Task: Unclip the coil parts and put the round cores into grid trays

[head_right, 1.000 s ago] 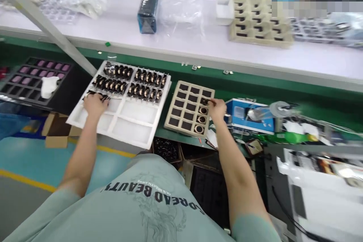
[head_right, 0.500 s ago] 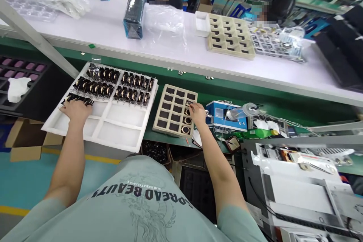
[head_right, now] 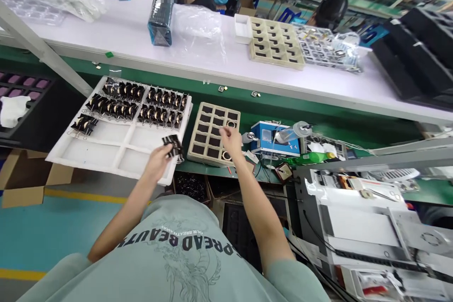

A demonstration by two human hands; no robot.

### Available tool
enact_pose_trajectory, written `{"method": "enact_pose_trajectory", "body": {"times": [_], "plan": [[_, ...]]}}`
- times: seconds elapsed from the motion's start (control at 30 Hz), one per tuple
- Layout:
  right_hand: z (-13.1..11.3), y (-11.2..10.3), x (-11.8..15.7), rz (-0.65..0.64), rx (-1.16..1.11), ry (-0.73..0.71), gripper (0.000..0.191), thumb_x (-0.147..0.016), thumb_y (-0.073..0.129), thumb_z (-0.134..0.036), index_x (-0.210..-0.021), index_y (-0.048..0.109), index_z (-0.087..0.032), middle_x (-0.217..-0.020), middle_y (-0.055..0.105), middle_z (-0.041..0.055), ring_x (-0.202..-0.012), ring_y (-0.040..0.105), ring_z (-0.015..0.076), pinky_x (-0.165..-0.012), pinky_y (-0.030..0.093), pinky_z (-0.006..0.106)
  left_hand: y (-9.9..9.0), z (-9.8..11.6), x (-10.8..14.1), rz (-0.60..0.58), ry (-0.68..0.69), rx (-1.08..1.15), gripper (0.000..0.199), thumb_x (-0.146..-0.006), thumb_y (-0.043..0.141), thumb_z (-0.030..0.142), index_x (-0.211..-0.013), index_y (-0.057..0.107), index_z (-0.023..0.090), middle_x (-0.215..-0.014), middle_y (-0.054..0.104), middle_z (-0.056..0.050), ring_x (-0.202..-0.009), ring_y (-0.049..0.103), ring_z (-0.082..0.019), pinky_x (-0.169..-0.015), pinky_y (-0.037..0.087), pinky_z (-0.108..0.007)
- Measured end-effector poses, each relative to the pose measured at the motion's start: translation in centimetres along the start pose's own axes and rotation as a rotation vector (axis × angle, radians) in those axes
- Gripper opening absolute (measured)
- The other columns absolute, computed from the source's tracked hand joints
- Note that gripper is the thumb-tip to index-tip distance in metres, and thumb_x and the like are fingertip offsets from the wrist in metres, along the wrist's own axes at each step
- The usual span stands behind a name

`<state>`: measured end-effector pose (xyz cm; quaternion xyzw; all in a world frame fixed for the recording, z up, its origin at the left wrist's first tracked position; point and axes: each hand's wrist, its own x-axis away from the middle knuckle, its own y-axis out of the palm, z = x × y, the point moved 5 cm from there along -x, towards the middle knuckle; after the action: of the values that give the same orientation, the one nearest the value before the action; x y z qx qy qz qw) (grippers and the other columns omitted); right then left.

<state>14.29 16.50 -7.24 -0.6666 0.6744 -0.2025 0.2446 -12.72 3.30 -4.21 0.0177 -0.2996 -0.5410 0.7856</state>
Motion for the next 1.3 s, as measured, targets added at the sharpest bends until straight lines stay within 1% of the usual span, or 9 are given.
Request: {"method": "enact_pose_trajectory", "body": {"times": [0.1, 0.17, 0.27, 0.43, 0.67, 0.77, 0.93, 1.13, 1.3], "plan": [[-2.6, 2.5, 7.2, -0.403, -0.389, 0.142, 0.051, -0.094, 0.041, -0.065, -0.103, 0.067, -0.021, -0.101, 0.071, 0.0106, -0.089, 0.066, 0.025, -0.072, 0.054, 0.037, 4.6, -2.8, 0.8, -0.195, -0.104, 0.045, 0.035, -0.062, 0.087, 0.041, -0.08, 0.075, 0.014, -0.085, 0.075, -0.01, -0.082, 0.068, -0.022, -0.081, 0.05, -0.034], [-3.6, 3.1, 11.0, -0.506, -0.528, 0.218, 0.051, -0.089, 0.049, -0.071, -0.097, 0.064, -0.022, -0.093, 0.07, 0.0076, -0.082, 0.066, 0.0225, -0.063, 0.053, 0.032, 6.4, -3.7, 1.3, -0.3, -0.154, 0.028, 0.037, -0.062, 0.088, 0.043, -0.079, 0.075, 0.013, -0.083, 0.075, -0.01, -0.077, 0.068, -0.021, -0.077, 0.05, -0.033], [-3.6, 2.2, 13.7, -0.436, -0.611, 0.327, 0.053, -0.081, 0.059, -0.074, -0.088, 0.057, -0.022, -0.082, 0.068, 0.0047, -0.069, 0.065, 0.0184, -0.054, 0.047, 0.027, 7.6, -4.2, 1.9, -0.393, -0.211, 0.016, 0.035, -0.065, 0.086, 0.043, -0.081, 0.074, 0.013, -0.087, 0.076, -0.011, -0.079, 0.069, -0.022, -0.074, 0.052, -0.033], [-2.8, -0.2, 15.0, -0.355, -0.718, 0.387, 0.056, -0.081, 0.057, -0.076, -0.09, 0.049, -0.022, -0.079, 0.07, 0.0031, -0.061, 0.066, 0.0144, -0.05, 0.043, 0.023, 8.7, -4.9, 2.0, -0.383, -0.184, -0.033, 0.037, -0.065, 0.086, 0.034, -0.095, 0.074, 0.015, -0.105, 0.075, -0.011, -0.099, 0.068, -0.023, -0.083, 0.054, -0.032], [-2.9, -1.0, 16.7, -0.398, -0.714, 0.291, 0.051, -0.083, 0.06, -0.07, -0.097, 0.045, -0.023, -0.073, 0.066, -0.0012, -0.055, 0.061, 0.0122, -0.048, 0.043, 0.023, 9.7, -6.2, 2.3, -0.349, -0.232, -0.159, 0.05, -0.054, 0.091, 0.027, -0.098, 0.067, 0.018, -0.096, 0.072, -0.005, -0.082, 0.069, -0.021, -0.07, 0.058, -0.034], [-2.6, -0.9, 17.2, -0.385, -0.709, 0.256, 0.05, -0.079, 0.071, -0.06, -0.099, 0.045, -0.022, -0.069, 0.061, -0.0046, -0.051, 0.058, 0.011, -0.047, 0.044, 0.023, 9.7, -6.7, 2.5, -0.322, -0.24, -0.178, 0.058, -0.051, 0.093, 0.027, -0.103, 0.068, 0.018, -0.093, 0.072, -0.005, -0.08, 0.068, -0.02, -0.068, 0.057, -0.033], [-1.9, -0.7, 18.6, -0.361, -0.665, 0.328, 0.047, -0.081, 0.069, -0.057, -0.101, 0.044, -0.022, -0.068, 0.06, -0.006, -0.044, 0.059, 0.0116, -0.04, 0.043, 0.021, 9.5, -7.4, 2.5, -0.201, -0.188, -0.128, 0.046, -0.046, 0.093, 0.026, -0.083, 0.067, 0.015, -0.082, 0.071, -0.003, -0.071, 0.067, -0.018, -0.07, 0.055, -0.034], [-1.3, 0.6, 20.3, -0.364, -0.828, 0.465, 0.055, -0.069, 0.082, -0.053, -0.107, 0.055, -0.023, -0.097, 0.064, 0.0029, -0.077, 0.069, 0.0165, -0.055, 0.058, 0.025, 9.4, -7.8, 2.3, -0.164, -0.125, -0.118, 0.039, -0.05, 0.092, 0.026, -0.081, 0.071, 0.015, -0.085, 0.075, -0.005, -0.079, 0.069, -0.019, -0.08, 0.053, -0.033], [-1.8, 2.5, 19.9, -0.447, -0.621, 0.452, 0.046, -0.081, 0.067, -0.063, -0.083, 0.065, -0.017, -0.071, 0.063, 0.0021, -0.054, 0.062, 0.0133, -0.04, 0.046, 0.02, 9.3, -9.4, 3.0, -0.201, -0.168, -0.135, 0.035, -0.051, 0.09, 0.024, -0.08, 0.074, 0.015, -0.087, 0.076, -0.006, -0.082, 0.069, -0.02, -0.082, 0.051, -0.032]]}}
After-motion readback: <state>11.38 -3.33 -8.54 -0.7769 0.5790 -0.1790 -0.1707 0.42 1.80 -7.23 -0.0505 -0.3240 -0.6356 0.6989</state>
